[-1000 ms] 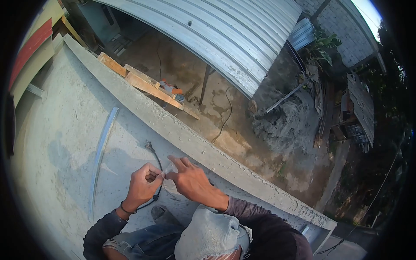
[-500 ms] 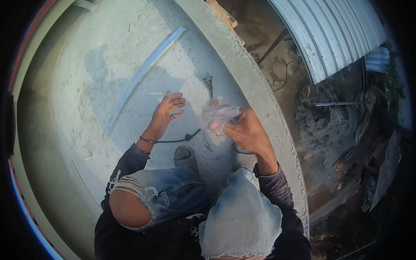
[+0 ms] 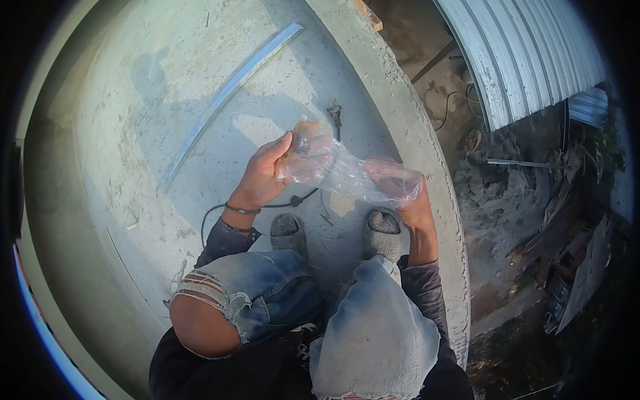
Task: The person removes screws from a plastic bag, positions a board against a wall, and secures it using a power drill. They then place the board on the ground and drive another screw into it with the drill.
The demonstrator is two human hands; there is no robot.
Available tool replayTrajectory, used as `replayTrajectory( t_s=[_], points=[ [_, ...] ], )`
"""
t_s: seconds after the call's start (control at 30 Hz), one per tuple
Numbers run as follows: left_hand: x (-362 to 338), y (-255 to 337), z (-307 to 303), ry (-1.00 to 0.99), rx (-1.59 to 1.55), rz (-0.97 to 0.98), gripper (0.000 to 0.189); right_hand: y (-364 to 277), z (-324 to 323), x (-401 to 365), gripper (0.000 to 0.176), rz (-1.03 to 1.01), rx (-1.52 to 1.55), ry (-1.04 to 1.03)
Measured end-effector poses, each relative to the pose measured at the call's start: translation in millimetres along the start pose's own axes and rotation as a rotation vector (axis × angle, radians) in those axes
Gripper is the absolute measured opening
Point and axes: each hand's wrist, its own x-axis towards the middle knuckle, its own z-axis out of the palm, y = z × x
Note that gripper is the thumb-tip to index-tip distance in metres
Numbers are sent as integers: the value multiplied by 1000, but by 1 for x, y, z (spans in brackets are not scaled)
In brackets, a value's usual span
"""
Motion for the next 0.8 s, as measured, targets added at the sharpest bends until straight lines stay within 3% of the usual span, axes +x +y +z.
replayTrajectory(
  t_s=[0.07,0.13,0.27,0.37,0.47,0.57,0.63,0.8],
  points=[
    [-4,8,2,38,126,24,51,21,-1,5,25,-18,67,-19],
    [-10,15,3,150,514,149,51,39,-3,8,26,84,179,-60],
    [-17,25,10,177,600,185,50,47,3,19,37,140,171,-88],
    [-13,20,6,202,464,155,48,34,15,23,35,229,189,-36],
    [-10,17,10,207,338,140,50,43,16,24,38,149,-14,18],
    [-9,12,5,217,308,109,51,45,23,24,38,147,204,1],
    [-10,12,4,223,86,68,52,41,27,25,37,171,323,-52],
    [-13,9,-7,221,-13,46,51,43,31,28,34,115,266,-66]
  ],
)
